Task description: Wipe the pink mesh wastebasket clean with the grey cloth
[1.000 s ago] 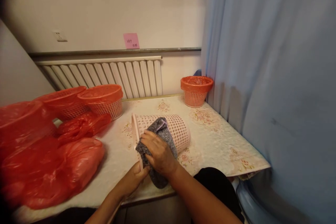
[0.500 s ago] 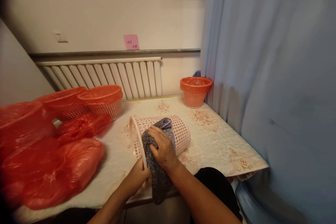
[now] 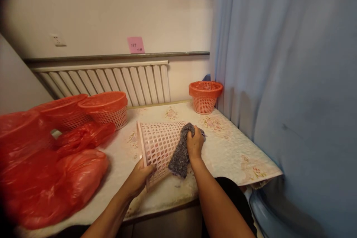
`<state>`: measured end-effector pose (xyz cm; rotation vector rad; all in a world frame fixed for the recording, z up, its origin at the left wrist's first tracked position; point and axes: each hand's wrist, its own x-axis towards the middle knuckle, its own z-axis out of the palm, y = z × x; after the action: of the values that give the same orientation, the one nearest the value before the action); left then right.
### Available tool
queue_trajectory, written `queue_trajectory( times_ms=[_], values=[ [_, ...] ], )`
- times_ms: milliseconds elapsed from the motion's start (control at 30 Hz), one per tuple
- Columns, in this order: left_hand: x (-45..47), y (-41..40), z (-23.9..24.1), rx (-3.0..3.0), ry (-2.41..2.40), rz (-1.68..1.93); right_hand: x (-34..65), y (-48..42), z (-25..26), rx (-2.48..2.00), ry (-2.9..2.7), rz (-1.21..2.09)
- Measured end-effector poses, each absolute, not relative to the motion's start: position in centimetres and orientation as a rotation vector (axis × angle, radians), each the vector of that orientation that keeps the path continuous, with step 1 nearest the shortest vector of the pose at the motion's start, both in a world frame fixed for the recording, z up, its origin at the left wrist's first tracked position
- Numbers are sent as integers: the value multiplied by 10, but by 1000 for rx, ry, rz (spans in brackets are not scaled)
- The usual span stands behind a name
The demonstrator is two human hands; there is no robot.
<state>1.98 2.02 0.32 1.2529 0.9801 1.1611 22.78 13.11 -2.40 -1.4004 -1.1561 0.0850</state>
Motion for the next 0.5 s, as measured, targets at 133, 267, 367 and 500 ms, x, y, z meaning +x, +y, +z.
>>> queue_trajectory(
  times_ms=[133,267,367,500],
  values=[
    [18,27,3,1242,933,1135,199,102,-16,-1146,-1362,161],
    [16,31,-2,1328,898,1145,161,60,-6,-686,-1784,227],
    [11,29,-8,1417,962,1134,149,46,-3,-498,-1892,212],
    [7,19,-20,1508,996,1006,150,46,0,-474,-1917,172]
  ],
)
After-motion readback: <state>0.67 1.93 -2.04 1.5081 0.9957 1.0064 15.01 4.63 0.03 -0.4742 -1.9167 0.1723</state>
